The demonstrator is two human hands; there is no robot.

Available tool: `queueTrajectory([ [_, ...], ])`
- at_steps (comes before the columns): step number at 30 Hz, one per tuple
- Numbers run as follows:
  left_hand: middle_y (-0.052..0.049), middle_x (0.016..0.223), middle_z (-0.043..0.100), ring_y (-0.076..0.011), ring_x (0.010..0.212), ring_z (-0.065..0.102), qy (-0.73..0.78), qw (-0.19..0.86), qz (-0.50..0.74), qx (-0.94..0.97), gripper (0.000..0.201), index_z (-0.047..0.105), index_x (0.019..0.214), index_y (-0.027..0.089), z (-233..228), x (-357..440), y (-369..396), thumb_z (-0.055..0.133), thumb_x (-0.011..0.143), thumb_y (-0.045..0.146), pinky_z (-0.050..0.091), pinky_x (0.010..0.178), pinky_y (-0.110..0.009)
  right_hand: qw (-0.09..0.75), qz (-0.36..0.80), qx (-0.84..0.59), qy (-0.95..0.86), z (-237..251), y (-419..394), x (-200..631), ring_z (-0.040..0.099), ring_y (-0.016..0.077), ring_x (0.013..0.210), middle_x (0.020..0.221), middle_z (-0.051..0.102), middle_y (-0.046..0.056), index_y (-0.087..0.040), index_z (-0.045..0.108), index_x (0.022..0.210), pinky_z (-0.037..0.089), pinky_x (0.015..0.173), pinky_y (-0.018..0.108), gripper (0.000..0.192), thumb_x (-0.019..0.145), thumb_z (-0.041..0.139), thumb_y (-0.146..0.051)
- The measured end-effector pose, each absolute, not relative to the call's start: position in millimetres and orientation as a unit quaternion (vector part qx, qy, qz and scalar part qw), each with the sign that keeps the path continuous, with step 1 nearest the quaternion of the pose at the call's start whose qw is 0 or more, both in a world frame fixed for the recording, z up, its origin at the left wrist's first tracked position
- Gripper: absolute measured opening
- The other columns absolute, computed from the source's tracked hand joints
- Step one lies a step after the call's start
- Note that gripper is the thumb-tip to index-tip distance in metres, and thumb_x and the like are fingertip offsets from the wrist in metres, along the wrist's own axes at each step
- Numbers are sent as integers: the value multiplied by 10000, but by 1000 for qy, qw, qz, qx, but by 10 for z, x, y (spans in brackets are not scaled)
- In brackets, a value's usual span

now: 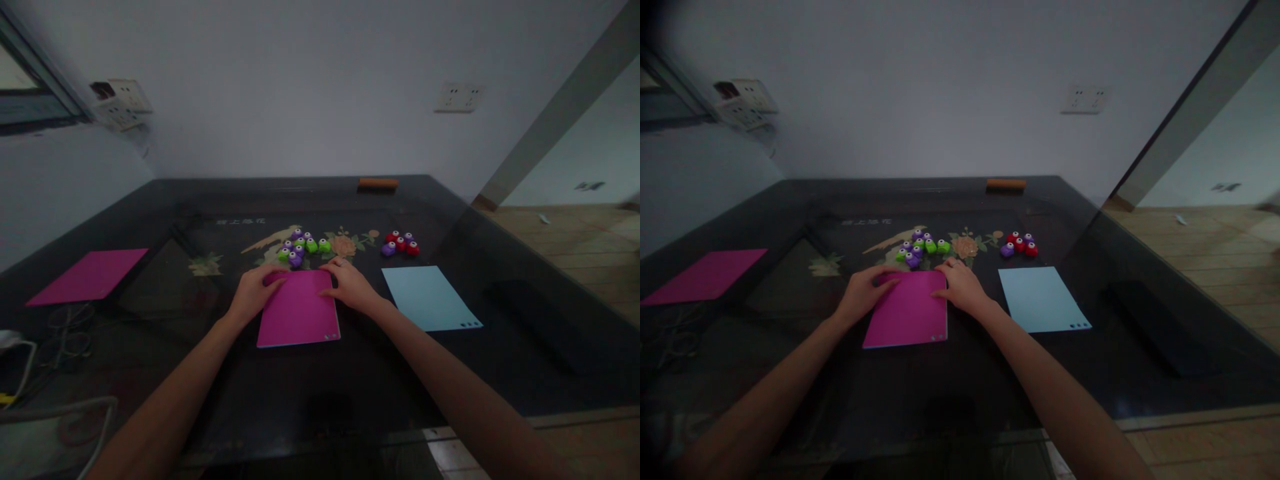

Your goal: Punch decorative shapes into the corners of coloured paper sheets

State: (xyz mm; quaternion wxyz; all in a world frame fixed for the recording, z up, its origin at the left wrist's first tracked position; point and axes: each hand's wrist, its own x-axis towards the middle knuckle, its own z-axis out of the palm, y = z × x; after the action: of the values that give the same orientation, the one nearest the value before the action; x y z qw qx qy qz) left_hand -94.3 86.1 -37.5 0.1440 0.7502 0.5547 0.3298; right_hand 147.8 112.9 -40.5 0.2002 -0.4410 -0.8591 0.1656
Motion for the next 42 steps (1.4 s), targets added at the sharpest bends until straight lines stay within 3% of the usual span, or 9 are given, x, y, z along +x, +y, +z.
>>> queueTrajectory([
  [5, -27, 947, 725, -217, 900, 648, 552, 150, 336, 748, 205, 691, 943, 224, -368, -960, 858, 558, 815, 314, 471, 826, -328, 237, 168, -445, -847, -384, 1095, 1476, 524, 233, 1033, 1130, 536, 100, -182, 590, 1131, 418, 898, 383, 476, 689, 734, -284],
  [9, -27, 947, 726, -212, 900, 646, 562, 177, 364, 721, 222, 698, 937, 209, -368, -970, 865, 551, 811, 318, 469, 837, -320, 302, 194, -447, -819, -353, 1100, 1461, 551, 202, 943, 998, 599, 61, -184, 631, 999, 430, 854, 353, 306, 708, 713, -223],
  [13, -34, 929, 727, -214, 875, 644, 570, 216, 400, 684, 230, 705, 919, 199, -373, -977, 890, 577, 789, 339, 485, 802, -318, 348, 363, -468, -727, -299, 1105, 1432, 573, 152, 693, 796, 630, 25, -155, 605, 1018, 468, 679, 305, 337, 695, 701, -156],
  [19, -52, 886, 723, -209, 784, 650, 569, 315, 449, 612, 254, 692, 911, 177, -361, -955, 891, 627, 749, 362, 513, 661, -302, 282, 628, -400, -605, -181, 1051, 1457, 614, 136, 689, 810, 667, 36, -144, 584, 978, 461, 597, 244, 265, 722, 652, -154],
  [22, -48, 881, 717, -201, 773, 650, 568, 337, 460, 593, 238, 685, 884, 176, -331, -918, 859, 647, 735, 359, 516, 647, -296, 233, 625, -376, -643, -163, 1040, 1498, 544, 93, 581, 704, 630, 3, -133, 603, 792, 383, 514, 198, 147, 703, 684, -217],
  [25, -39, 832, 710, -185, 694, 645, 561, 373, 469, 571, 294, 660, 964, 178, -289, -871, 822, 658, 728, 355, 511, 583, -281, 210, 594, -381, -677, -177, 1042, 1520, 412, 57, 471, 549, 515, -47, -133, 548, 618, 285, 452, 189, 216, 699, 691, -273],
  [30, -21, 807, 707, -170, 634, 651, 533, 455, 513, 495, 489, 535, 1166, 195, -226, -789, 782, 674, 720, 342, 521, 557, -278, 236, 590, -419, -648, -140, 1032, 1523, 421, 69, 478, 567, 535, -34, -134, 572, 648, 308, 475, 207, 200, 705, 669, -299],
  [34, -55, 866, 721, -184, 710, 670, 521, 512, 493, 474, 414, 605, 1044, 157, -197, -746, 750, 693, 707, 380, 530, 614, -275, 291, 572, -442, -627, -87, 1049, 1548, 459, 91, 512, 586, 563, -7, -139, 577, 642, 323, 488, 218, 210, 689, 675, -319],
  [42, -6, 653, 688, -134, 506, 586, 532, 544, 431, 486, 288, 675, 800, 164, -200, -709, 689, 723, 663, 413, 447, 471, -233, 336, 558, -430, -625, -171, 1112, 1627, 442, 85, 515, 620, 563, -1, -134, 582, 666, 317, 487, 220, 304, 674, 686, -420],
])
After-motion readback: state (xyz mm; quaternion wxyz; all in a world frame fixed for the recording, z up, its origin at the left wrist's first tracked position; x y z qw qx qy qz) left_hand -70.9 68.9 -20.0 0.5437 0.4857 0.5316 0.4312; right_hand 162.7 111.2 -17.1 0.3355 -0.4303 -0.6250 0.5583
